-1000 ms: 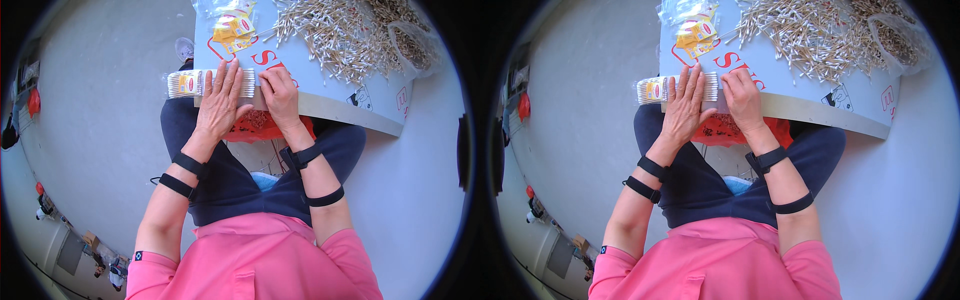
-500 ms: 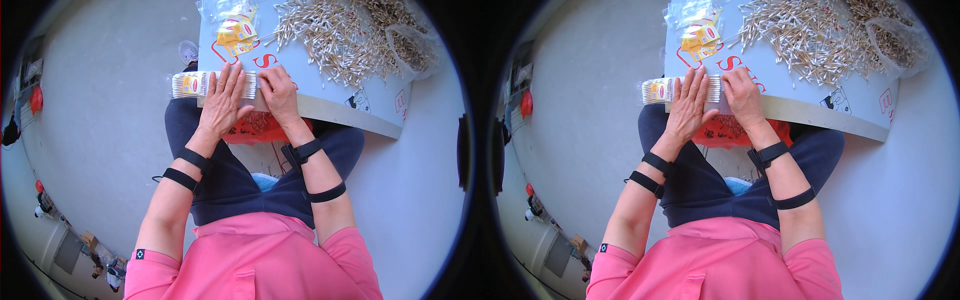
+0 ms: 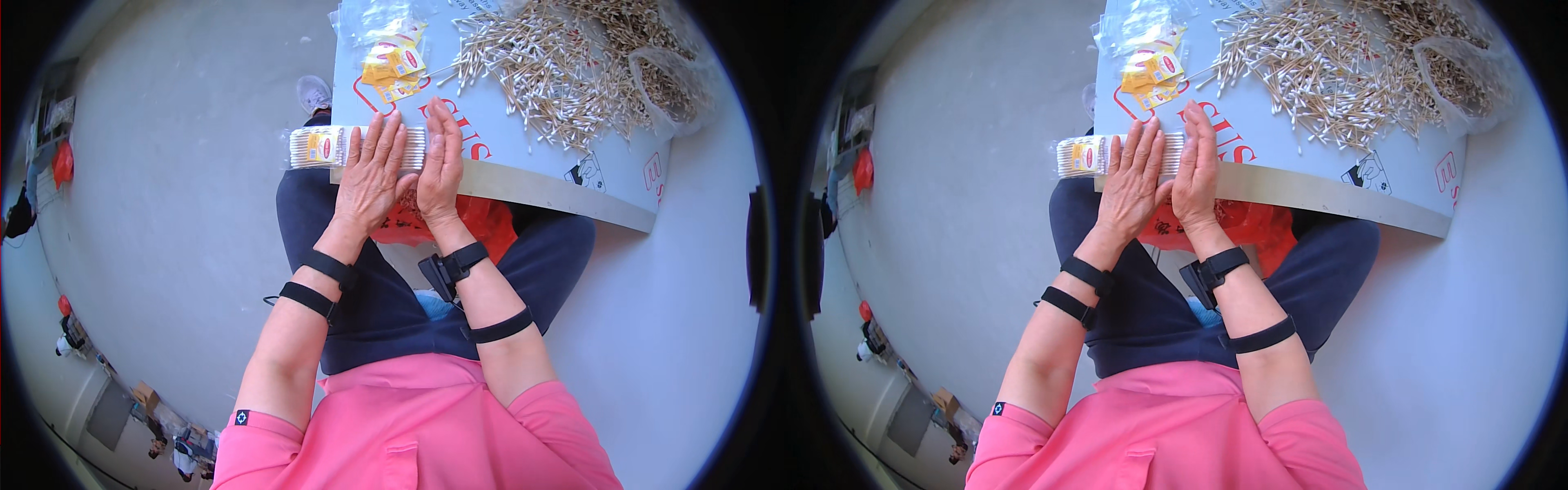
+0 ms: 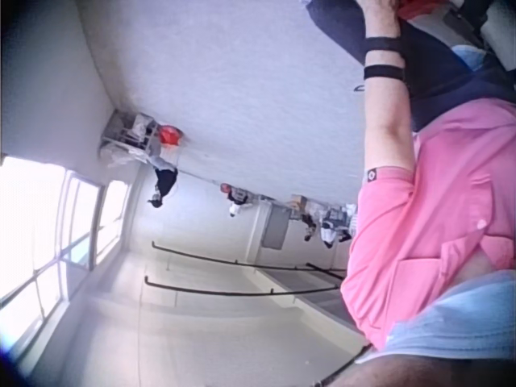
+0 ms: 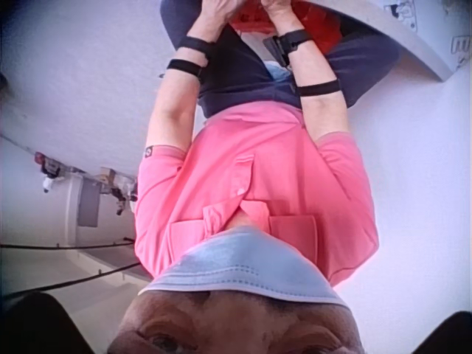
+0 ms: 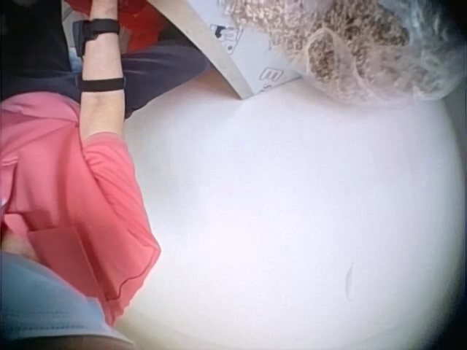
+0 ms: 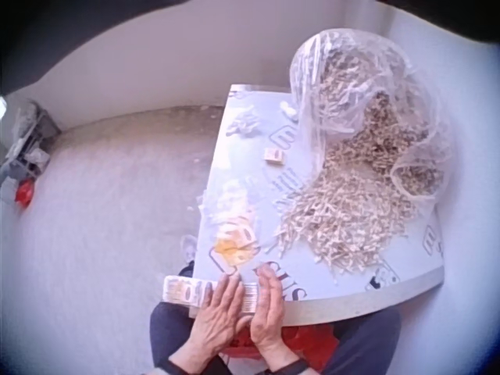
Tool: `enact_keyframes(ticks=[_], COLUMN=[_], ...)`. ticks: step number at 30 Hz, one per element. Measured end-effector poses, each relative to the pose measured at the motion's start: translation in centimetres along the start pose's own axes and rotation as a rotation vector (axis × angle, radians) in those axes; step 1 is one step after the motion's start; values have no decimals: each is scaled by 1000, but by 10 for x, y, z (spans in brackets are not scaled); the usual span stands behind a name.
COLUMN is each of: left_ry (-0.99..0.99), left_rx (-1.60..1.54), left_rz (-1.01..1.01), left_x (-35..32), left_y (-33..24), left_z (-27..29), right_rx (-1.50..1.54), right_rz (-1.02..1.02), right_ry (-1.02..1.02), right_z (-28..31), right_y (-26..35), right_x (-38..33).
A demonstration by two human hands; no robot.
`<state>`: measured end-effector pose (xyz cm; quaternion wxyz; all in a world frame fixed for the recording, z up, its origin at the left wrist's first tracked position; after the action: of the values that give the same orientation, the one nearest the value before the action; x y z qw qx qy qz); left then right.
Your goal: The recorder is picking up individual cotton swabs from a pile and arranging them neatly into a plastic tray for packaging.
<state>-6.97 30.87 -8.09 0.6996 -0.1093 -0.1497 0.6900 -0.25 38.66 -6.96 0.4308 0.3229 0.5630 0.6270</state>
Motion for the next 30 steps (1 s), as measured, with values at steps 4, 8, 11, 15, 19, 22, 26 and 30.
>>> enact_keyframes(ticks=[4, 8, 11, 15, 19, 22, 26, 30], left_ry=[53, 8, -3, -11, -87, -249, -520, -769], left_rx=[107, 35, 0, -9, -51, -152, -336, -706], left_rz=[14, 4, -3, 9, -8, -14, 90, 297], left_x=[-2, 0, 1, -3, -5, -11, -30, -43], left_y=[4, 2, 0, 3, 2, 0, 10, 28], left_z=[-1, 0, 0, 3, 13, 38, 80, 94], right_rx=[-1, 104, 130, 156, 96, 83, 82, 121], right_rz=[-6, -30, -37, -41, -25, -17, -3, 6], right_ry=[4, 15, -17, -68, -70, -88, -104, -99], right_z=[-6, -1, 12, 33, 35, 38, 40, 37], right_y=[-1, -5, -8, -10, -7, -6, -9, -9], right_x=[-5, -4, -5, -8, -10, -11, -9, -8])
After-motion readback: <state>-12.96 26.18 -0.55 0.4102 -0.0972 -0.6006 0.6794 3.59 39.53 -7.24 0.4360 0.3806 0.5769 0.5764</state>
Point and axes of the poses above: each hand's wrist, its own x-axis towards the middle knuckle, its own z-axis out of the back of the hand, y = z × x, the point moved 9 cm from there along x, towards the middle knuckle, and after that the axes turned 13 degrees about -z, right-handed, at the moved point
